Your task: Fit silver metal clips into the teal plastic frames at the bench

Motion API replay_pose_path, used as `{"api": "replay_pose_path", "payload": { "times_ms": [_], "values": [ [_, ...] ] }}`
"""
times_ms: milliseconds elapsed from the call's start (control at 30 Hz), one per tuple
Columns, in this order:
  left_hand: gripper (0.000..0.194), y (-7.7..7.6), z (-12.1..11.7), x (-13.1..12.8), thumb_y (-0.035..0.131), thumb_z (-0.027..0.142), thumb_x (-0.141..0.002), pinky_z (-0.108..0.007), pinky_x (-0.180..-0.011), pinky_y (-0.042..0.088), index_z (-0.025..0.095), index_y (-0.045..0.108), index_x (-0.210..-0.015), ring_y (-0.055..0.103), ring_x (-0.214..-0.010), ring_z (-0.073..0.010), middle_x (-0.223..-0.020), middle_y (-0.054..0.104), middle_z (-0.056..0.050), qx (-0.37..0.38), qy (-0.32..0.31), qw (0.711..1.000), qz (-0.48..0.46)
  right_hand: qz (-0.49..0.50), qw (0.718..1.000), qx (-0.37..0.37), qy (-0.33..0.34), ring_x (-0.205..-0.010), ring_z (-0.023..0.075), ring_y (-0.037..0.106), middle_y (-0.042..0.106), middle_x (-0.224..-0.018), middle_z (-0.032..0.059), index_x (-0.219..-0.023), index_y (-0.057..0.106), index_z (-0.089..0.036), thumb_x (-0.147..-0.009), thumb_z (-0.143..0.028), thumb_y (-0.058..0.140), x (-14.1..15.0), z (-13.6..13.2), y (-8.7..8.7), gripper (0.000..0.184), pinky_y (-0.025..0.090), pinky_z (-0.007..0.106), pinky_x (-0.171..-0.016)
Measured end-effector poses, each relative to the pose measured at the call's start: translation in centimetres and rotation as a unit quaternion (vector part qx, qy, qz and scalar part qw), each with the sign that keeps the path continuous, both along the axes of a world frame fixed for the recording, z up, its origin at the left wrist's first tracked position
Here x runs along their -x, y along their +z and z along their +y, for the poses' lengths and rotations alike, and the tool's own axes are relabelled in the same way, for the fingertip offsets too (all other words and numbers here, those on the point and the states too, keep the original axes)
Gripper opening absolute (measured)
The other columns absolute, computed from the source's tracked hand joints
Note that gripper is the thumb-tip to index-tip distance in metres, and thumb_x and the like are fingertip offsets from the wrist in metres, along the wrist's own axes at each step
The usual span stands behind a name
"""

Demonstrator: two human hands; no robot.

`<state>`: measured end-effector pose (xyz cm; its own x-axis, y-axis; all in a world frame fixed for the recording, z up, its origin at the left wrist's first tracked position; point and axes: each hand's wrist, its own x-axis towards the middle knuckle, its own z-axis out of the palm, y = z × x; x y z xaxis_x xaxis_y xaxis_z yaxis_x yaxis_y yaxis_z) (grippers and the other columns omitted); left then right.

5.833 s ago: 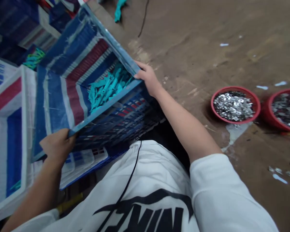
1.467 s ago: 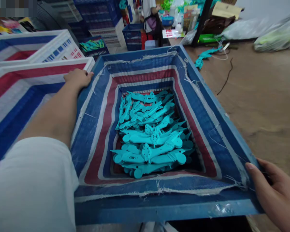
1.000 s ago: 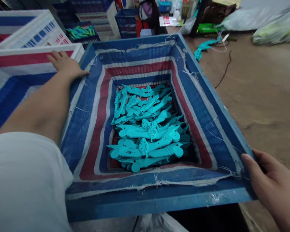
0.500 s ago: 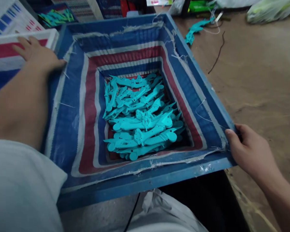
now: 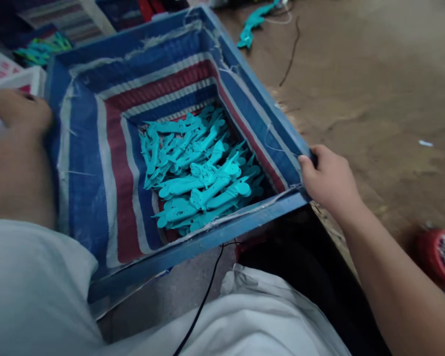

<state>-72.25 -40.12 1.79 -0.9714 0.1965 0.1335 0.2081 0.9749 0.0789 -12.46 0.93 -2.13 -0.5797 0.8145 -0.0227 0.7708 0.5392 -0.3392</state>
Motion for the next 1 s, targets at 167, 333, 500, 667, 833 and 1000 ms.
{"api": "replay_pose_path", "payload": {
  "times_ms": [167, 333, 500, 667, 833, 1000],
  "values": [
    [0.054, -1.2, 7.6, -7.2, 0.053, 0.033, -0.126, -0.047, -0.142, 0.055, -0.01, 0.081, -0.143, 0.079, -0.142, -0.0244, -0.134, 0.094, -0.007, 0.005, -0.148, 0.989, -0.029, 0.077, 0.996, 0.032, -0.015, -0.137, 0.0472, 0.081, 0.089, -0.144, 0.0239, -0.161, 0.08, -0.019, -0.116, -0.049, 0.068, 0.7, 0.1, -0.8, 0.056, 0.063, 0.063, -0.121],
    [0.059, -1.4, 13.7, -26.4, 0.061, 0.066, -0.122, -0.038, -0.12, 0.07, 0.022, 0.094, -0.144, 0.088, -0.123, -0.0228, -0.139, 0.096, -0.004, -0.01, -0.53, 0.823, -0.202, 0.21, 0.978, 0.006, 0.014, -0.164, 0.0359, 0.062, 0.08, -0.17, 0.0105, -0.192, 0.049, -0.034, -0.128, -0.064, 0.057, 1.2, -1.4, -1.9, 0.071, 0.049, 0.067, -0.151],
    [0.044, 1.8, 5.9, -44.8, 0.049, 0.038, -0.136, -0.051, -0.138, 0.067, 0.038, 0.088, -0.157, 0.086, -0.15, -0.0301, -0.156, 0.093, -0.003, 0.017, -0.868, 0.417, -0.27, 0.356, 0.933, 0.001, 0.051, -0.173, 0.0431, 0.06, 0.072, -0.176, 0.0159, -0.177, 0.067, -0.027, -0.128, -0.074, 0.054, -6.4, -6.9, -3.2, 0.069, 0.048, 0.068, -0.153],
    [0.039, -1.7, 2.0, -45.9, 0.063, 0.043, -0.132, -0.045, -0.134, 0.071, 0.033, 0.086, -0.162, 0.089, -0.143, -0.0294, -0.152, 0.094, -0.006, 0.022, -0.813, 0.446, -0.374, 0.316, 0.914, 0.236, 0.098, -0.119, 0.0361, 0.085, 0.091, -0.125, 0.0117, -0.133, 0.088, -0.031, -0.124, -0.07, 0.068, -23.8, -14.5, -5.0, 0.045, 0.071, 0.054, -0.119],
    [0.049, -8.5, 2.4, -43.8, 0.053, 0.055, -0.132, -0.06, -0.14, 0.07, 0.041, 0.086, -0.165, 0.084, -0.156, -0.0384, -0.164, 0.089, -0.008, 0.03, -0.701, 0.62, -0.352, 0.135, 0.916, 0.366, -0.095, -0.094, 0.0309, 0.082, 0.09, -0.107, 0.013, -0.113, 0.09, -0.023, -0.105, -0.072, 0.082, -39.1, -20.7, -7.8, 0.051, 0.067, 0.042, -0.088],
    [0.072, -15.1, 4.9, -47.6, 0.022, 0.057, -0.133, -0.072, -0.141, 0.067, 0.036, 0.088, -0.153, 0.075, -0.167, -0.0489, -0.166, 0.085, -0.013, 0.172, -0.524, 0.732, -0.399, 0.057, 0.91, 0.242, -0.333, -0.061, 0.0222, 0.051, 0.053, -0.058, 0.0047, -0.062, 0.053, -0.029, -0.1, -0.086, 0.059, -44.8, -26.5, -10.8, 0.069, 0.04, 0.04, -0.069]
  ]
}}
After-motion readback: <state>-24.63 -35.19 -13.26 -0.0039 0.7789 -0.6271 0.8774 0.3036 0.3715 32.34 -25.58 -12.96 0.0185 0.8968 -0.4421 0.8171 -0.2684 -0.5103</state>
